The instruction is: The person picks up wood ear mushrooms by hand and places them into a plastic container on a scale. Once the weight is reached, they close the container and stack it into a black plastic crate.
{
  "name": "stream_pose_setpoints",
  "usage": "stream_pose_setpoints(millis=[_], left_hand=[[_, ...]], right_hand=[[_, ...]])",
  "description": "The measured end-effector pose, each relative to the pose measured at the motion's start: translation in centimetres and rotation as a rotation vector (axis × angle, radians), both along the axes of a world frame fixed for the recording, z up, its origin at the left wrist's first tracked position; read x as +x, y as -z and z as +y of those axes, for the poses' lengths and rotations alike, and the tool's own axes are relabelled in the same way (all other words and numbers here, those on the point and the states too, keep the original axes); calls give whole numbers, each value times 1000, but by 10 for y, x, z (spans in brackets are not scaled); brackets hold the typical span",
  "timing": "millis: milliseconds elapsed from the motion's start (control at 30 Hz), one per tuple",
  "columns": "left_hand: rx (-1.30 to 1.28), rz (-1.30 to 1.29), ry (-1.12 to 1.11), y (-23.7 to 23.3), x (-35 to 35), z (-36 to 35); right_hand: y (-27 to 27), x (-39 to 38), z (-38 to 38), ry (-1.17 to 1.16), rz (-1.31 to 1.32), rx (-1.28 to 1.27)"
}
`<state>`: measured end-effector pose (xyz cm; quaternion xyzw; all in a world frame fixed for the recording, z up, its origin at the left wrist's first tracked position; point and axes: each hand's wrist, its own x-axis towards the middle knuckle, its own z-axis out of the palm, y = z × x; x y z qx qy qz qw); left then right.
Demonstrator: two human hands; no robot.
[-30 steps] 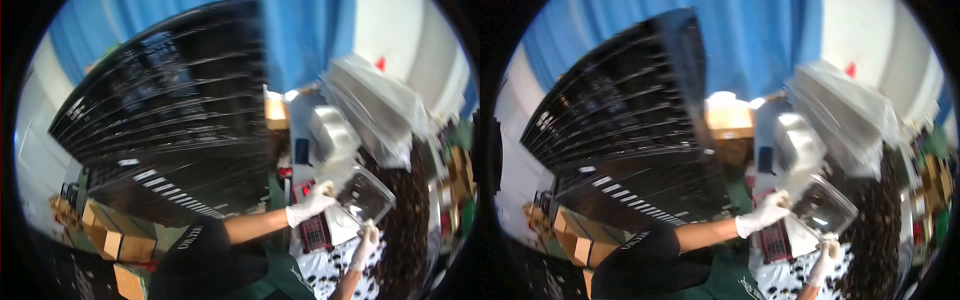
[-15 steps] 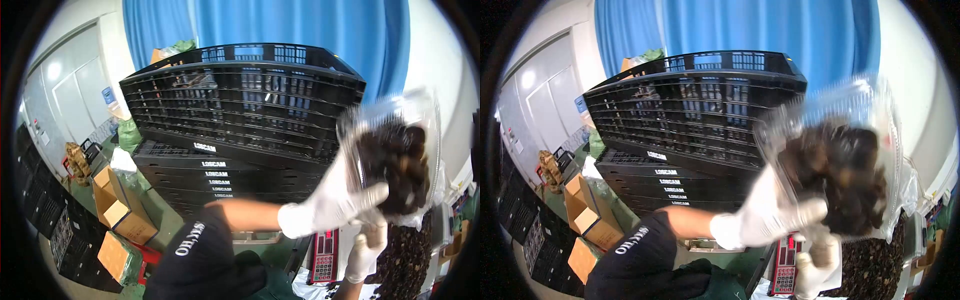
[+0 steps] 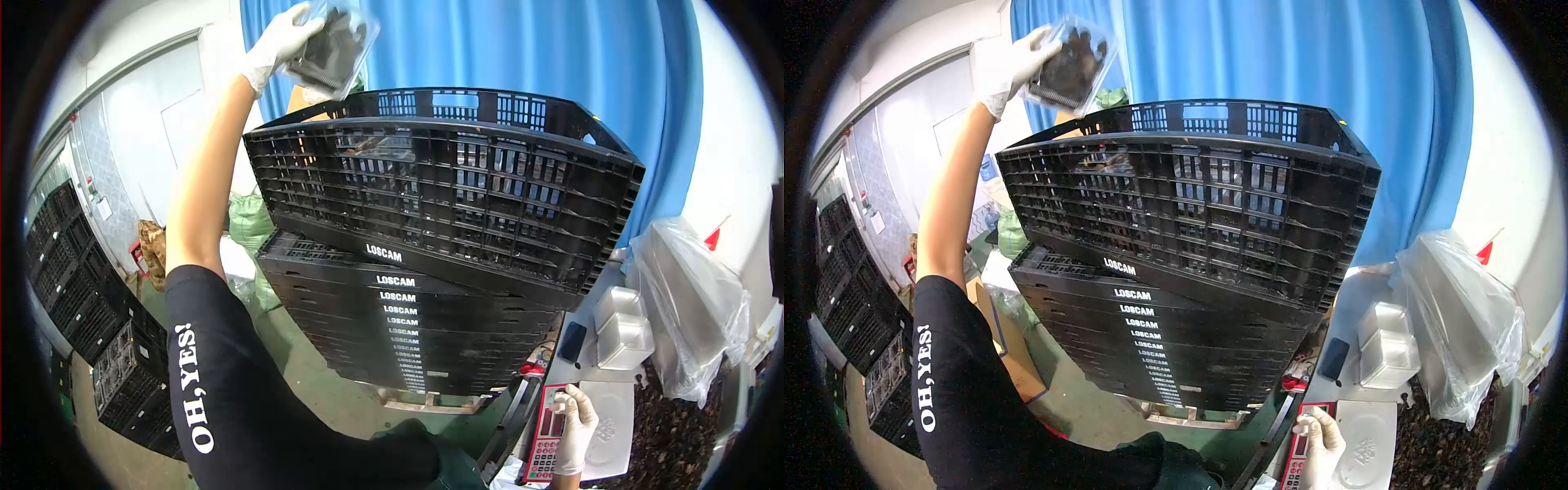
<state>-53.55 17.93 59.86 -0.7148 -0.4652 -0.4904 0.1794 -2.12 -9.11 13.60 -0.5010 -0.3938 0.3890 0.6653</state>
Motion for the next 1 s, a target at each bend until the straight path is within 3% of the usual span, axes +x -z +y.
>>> stream_pose_setpoints(millis=[33, 67, 100, 133, 167, 233, 367, 400, 433, 467, 533, 567, 600, 667, 700, 767, 800, 833, 900, 933, 967, 1000], left_hand=[[-44, 129, -177, 3, -21, 10], [-181, 176, -180, 9, -39, 15], [-646, 152, -248, 4, -28, -8], [-633, 106, -381, 22, -38, -1], [-701, 223, -565, 24, -52, 16], [-660, 519, -723, 29, -51, 19], [-698, 348, -696, 33, -34, 23], [-542, 437, -659, 33, -31, 30], [-384, 525, -616, 33, -28, 36], [-184, 420, -515, 34, -24, 42], [143, 126, -228, 57, 60, -10], [205, -18, -116, 76, 124, -63], [390, -44, 167, 102, 156, -88], [421, -449, 624, 169, 240, -136], [-77, -952, 927, 196, 271, -178], [-166, 534, 730, 229, 268, -208], [235, 203, 1004, 285, 313, -196], [-547, -345, 1021, 334, 345, -196], [-350, -408, 1198, 372, 440, -171], [-584, -530, 1222, 382, 481, -161], [-589, -468, 1281, 413, 518, -131], [-637, -380, 1271, 444, 553, -102]], right_hand=[[-1, -3, -1, 0, 1, 0], [-3, -6, -1, -22, -26, -8], [-4, -7, -1, -44, -53, -16], [-3, -8, -1, -54, -51, -13], [-2, -8, -2, -53, -51, -14], [0, -7, -2, -51, -39, -31], [0, -6, -7, -17, -83, -84], [3, -4, -9, -21, -90, -79], [6, -1, -10, -23, -96, -74], [8, 4, -9, -13, -89, -82], [14, 16, -15, -65, 29, -306], [32, 20, -14, -80, 60, -186], [25, 17, -15, -77, 13, -194], [33, 15, -24, -57, 37, -236], [44, 17, -26, -97, 103, -208], [42, 14, -37, -69, -30, -295], [60, 12, -42, -54, 54, -303], [78, 12, -50, -40, -25, -327], [121, 2, -70, 13, 17, -357], [136, -1, -85, 68, -157, -387], [148, -5, -104, 113, -325, -435], [155, -9, -123, 141, -313, -532]])
